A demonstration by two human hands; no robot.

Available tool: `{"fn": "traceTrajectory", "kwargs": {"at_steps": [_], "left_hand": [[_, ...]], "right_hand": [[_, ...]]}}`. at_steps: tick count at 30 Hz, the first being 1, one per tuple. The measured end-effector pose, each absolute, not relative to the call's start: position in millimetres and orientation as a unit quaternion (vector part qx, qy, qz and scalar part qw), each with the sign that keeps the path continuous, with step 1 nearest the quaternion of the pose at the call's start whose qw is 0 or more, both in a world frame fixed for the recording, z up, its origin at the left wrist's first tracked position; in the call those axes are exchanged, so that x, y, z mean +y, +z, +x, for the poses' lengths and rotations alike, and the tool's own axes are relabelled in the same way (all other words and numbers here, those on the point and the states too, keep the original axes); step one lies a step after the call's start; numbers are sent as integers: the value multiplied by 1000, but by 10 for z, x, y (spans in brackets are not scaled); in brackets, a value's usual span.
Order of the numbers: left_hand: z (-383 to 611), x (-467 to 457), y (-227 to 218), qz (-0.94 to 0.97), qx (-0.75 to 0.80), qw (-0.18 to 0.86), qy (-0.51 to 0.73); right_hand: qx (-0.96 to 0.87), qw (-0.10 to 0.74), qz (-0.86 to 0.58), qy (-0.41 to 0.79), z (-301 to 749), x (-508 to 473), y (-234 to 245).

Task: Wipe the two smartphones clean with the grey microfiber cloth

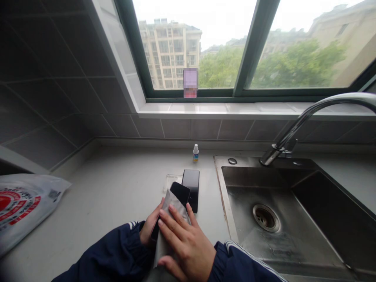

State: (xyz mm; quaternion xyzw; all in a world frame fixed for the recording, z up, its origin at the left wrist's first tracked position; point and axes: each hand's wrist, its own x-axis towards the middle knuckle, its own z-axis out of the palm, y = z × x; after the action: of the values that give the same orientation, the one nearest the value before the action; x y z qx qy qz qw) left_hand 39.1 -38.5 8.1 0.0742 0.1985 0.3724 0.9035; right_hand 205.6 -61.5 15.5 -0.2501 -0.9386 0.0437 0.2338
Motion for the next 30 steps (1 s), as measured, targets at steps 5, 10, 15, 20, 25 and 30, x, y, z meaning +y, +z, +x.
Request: {"fn": "traceTrajectory", "kwargs": {"at_steps": [5,10,15,20,25,30], "left_hand": [[355,-348,-7,62,230,902,360],[322,-318,16,43,215,885,410],[300,-276,80,57,257,857,444],[303,-241,85,5,299,807,510],[323,-237,71,2,300,806,509],[327,-257,15,42,220,864,450]], "right_hand": [[-947,233,-217,41,2035,-643,147],[-950,217,-222,31,2075,-615,202],[-955,190,-226,16,2126,-576,242],[-948,208,-240,22,2152,-558,240],[-941,224,-251,32,2184,-524,210],[-931,228,-285,31,2226,-449,134]]}}
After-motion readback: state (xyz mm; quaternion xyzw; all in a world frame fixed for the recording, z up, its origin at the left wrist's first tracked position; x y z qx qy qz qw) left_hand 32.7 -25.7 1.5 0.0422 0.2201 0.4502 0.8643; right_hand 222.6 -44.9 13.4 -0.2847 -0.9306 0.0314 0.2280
